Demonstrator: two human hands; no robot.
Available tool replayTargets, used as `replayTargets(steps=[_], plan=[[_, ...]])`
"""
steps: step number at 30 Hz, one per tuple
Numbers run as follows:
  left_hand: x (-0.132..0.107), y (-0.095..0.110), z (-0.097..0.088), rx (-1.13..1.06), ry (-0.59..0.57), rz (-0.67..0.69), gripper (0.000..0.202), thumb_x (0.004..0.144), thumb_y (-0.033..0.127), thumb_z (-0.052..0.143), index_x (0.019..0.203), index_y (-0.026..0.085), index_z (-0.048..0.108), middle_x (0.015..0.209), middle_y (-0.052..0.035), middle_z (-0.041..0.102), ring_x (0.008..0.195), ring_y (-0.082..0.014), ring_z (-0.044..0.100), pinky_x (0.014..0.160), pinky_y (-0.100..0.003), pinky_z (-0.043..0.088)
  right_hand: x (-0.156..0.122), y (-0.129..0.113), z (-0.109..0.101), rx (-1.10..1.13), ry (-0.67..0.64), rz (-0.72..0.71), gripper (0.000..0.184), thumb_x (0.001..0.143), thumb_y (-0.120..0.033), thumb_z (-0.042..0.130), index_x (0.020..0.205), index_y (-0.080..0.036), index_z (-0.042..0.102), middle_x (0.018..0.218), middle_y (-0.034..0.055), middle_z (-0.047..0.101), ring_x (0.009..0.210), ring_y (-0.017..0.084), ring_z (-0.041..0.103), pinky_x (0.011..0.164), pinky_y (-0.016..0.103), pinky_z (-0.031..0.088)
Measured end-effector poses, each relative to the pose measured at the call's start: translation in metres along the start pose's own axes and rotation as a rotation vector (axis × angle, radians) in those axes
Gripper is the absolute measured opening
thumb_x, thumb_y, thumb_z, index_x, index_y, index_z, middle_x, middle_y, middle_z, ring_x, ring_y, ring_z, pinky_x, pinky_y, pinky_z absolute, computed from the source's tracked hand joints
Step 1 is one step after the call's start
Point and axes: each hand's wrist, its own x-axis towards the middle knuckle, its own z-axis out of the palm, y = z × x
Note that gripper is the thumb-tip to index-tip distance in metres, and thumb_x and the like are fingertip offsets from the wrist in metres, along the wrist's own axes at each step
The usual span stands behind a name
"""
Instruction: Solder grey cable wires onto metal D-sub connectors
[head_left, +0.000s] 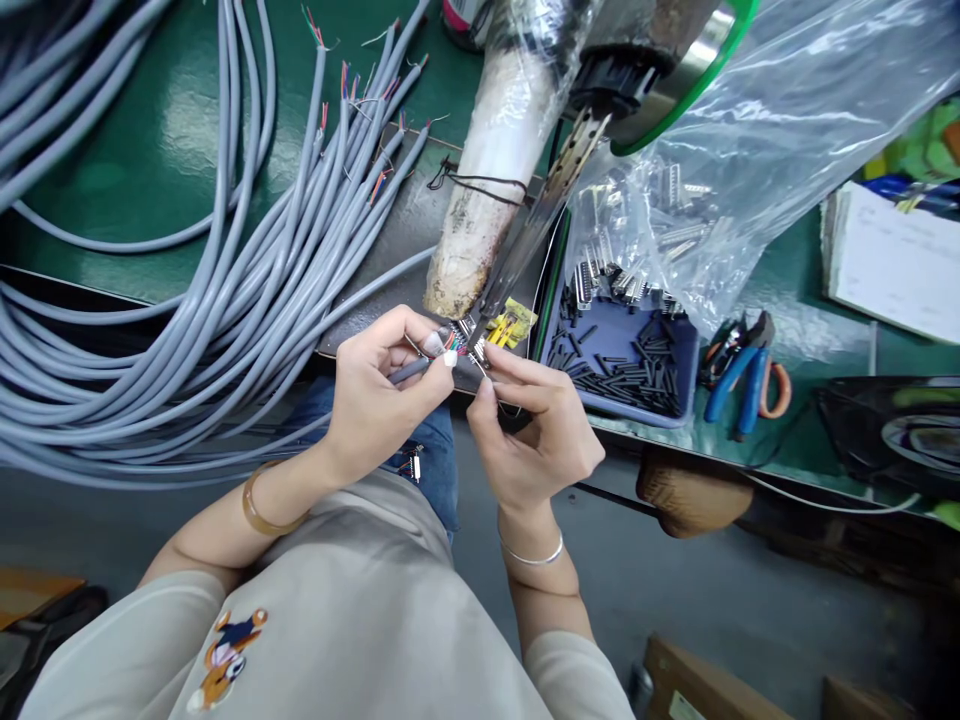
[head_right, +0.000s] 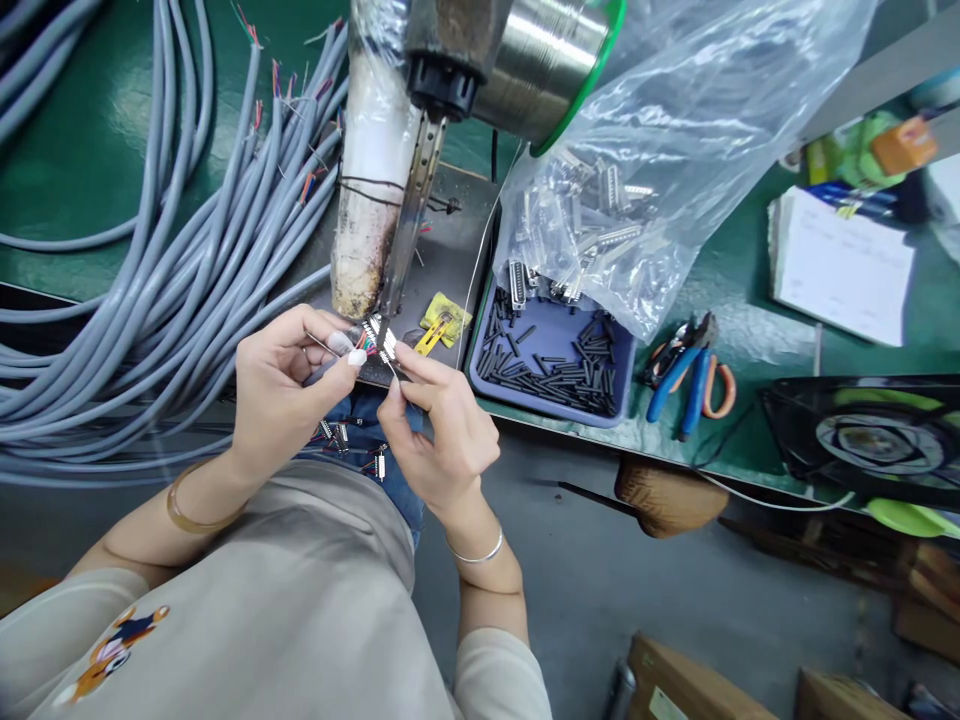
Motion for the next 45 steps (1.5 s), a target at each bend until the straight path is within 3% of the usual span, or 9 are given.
replayTargets(steps=[9,20,27,40,45], plan=[[-0.001,-0.004,-0.005,0.006,-0.056,-0.025,0.014,0.076,0.017,0.071,0.072,0.016,0.058,0.078,-0.0002,0.066,0.062,-0.0063,0.059,0.055,-0.016,0.049,-0.002,0.001,-0.002,-0.029,-0.041,-0.022,0.020,0.085,-0.007,0.070,0.088,-0.023,0.058,0.105,0.0061,0.081,0.088,0.016,0.079,0.075,0.027,0.064],[-0.002,-0.012,-0.013,0.243,-0.127,0.325,0.014,0.080,0.006,0.067,0.075,0.017,0.060,0.082,-0.0024,0.068,0.069,-0.0093,0.057,0.060,-0.020,0.045,0.002,0.002,-0.003,-0.010,-0.043,0.001,0.017,0.087,-0.008,0.070,0.090,-0.023,0.063,0.104,0.0036,0.080,0.092,0.017,0.078,0.081,0.031,0.064],[0.000,-0.007,-0.016,0.281,-0.131,0.371,0.012,0.083,0.008,0.067,0.077,0.016,0.061,0.087,-0.0025,0.070,0.055,-0.0047,0.045,0.052,-0.020,0.038,0.007,-0.001,-0.003,-0.025,-0.049,-0.009,0.018,0.085,-0.008,0.072,0.091,-0.023,0.065,0.105,0.0033,0.080,0.092,0.017,0.078,0.081,0.030,0.064],[-0.003,-0.009,-0.021,0.248,-0.221,0.136,0.008,0.080,0.011,0.067,0.076,0.016,0.063,0.083,-0.0035,0.070,0.062,-0.0084,0.056,0.054,-0.020,0.042,0.000,0.000,-0.010,-0.117,-0.147,-0.102,0.018,0.088,-0.008,0.070,0.092,-0.023,0.062,0.106,0.0071,0.081,0.091,0.017,0.079,0.078,0.027,0.064],[-0.010,-0.009,-0.024,0.046,-0.312,-0.130,0.006,0.080,0.019,0.071,0.080,0.015,0.066,0.078,-0.0030,0.069,0.055,-0.0070,0.054,0.051,-0.019,0.044,-0.002,0.000,-0.018,-0.035,-0.145,-0.047,0.021,0.087,-0.006,0.070,0.097,-0.024,0.064,0.099,0.0025,0.081,0.088,0.016,0.079,0.078,0.026,0.064]])
